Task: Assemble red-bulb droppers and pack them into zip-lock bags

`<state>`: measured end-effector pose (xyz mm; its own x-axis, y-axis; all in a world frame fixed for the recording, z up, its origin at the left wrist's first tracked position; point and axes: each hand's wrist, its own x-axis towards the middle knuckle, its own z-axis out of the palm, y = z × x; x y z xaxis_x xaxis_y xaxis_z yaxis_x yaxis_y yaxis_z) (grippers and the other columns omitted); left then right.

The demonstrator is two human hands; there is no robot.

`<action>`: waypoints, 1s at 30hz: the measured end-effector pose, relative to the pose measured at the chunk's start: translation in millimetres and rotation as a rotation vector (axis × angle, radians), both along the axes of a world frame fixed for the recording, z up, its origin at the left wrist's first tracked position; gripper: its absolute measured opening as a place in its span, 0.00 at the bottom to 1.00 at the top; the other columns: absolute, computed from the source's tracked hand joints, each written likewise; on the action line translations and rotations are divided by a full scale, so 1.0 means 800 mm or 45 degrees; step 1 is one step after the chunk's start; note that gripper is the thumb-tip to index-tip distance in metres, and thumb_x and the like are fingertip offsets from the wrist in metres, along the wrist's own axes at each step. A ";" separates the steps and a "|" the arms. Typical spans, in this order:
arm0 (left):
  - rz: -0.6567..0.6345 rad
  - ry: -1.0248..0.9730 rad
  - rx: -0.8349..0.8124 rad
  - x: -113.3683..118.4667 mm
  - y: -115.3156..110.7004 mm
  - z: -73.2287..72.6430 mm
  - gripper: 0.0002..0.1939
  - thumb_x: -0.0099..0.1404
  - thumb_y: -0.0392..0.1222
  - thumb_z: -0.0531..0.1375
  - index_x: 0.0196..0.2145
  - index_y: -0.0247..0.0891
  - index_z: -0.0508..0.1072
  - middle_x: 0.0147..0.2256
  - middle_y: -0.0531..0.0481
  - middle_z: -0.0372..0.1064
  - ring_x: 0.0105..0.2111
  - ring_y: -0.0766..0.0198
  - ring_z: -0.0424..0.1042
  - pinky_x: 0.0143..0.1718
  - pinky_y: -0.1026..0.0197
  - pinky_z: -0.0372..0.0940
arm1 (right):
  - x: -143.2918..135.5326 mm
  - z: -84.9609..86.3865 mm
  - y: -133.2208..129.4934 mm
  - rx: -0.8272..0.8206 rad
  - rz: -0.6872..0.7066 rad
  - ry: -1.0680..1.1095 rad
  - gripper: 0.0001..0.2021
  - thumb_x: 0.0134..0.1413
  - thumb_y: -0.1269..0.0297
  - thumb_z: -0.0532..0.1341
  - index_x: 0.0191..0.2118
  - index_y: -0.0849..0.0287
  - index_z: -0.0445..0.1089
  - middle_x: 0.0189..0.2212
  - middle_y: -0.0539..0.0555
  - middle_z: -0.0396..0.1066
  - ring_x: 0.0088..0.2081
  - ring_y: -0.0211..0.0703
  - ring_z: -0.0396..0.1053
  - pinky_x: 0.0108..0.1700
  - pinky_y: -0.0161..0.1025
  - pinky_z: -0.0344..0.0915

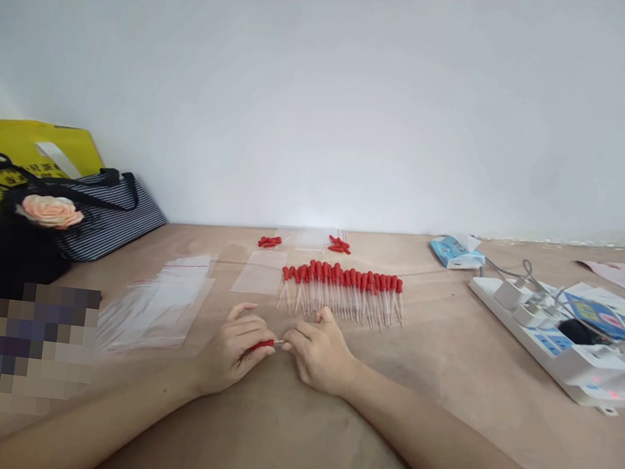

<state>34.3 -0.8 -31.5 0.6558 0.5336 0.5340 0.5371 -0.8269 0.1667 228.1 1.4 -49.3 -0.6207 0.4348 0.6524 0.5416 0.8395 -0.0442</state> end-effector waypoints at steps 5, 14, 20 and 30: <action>0.090 0.005 -0.120 -0.006 0.005 0.003 0.08 0.64 0.40 0.51 0.34 0.40 0.70 0.29 0.53 0.72 0.32 0.65 0.68 0.50 0.49 0.46 | 0.006 0.004 0.003 -0.009 -0.080 -0.035 0.11 0.58 0.67 0.49 0.33 0.60 0.68 0.24 0.50 0.67 0.27 0.36 0.61 0.38 0.40 0.46; 0.243 -0.737 -0.798 -0.002 0.009 0.000 0.11 0.57 0.44 0.57 0.37 0.37 0.64 0.29 0.52 0.67 0.31 0.65 0.69 0.35 0.61 0.65 | 0.010 0.009 -0.003 -0.119 -0.155 0.066 0.10 0.57 0.66 0.51 0.36 0.60 0.68 0.24 0.51 0.69 0.28 0.37 0.63 0.38 0.40 0.47; 0.305 -1.087 -1.178 0.014 0.018 0.022 0.07 0.60 0.39 0.54 0.36 0.37 0.61 0.31 0.54 0.62 0.31 0.68 0.70 0.38 0.60 0.68 | 0.005 0.011 -0.004 -0.220 -0.101 0.049 0.12 0.56 0.62 0.52 0.42 0.59 0.66 0.27 0.51 0.71 0.29 0.38 0.64 0.39 0.41 0.47; 0.716 -0.456 -1.117 0.044 0.135 0.052 0.26 0.53 0.34 0.59 0.50 0.32 0.57 0.25 0.51 0.67 0.20 0.66 0.68 0.22 0.64 0.63 | 0.017 0.007 -0.004 -0.121 -0.113 -0.003 0.08 0.55 0.66 0.52 0.35 0.58 0.68 0.23 0.50 0.69 0.29 0.37 0.64 0.40 0.41 0.47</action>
<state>69.3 107.3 9.9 0.0827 0.9944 -0.0656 0.6030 0.0025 0.7977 242.0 -1.8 -44.0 -0.5787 0.5477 0.6043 0.6136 0.7805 -0.1198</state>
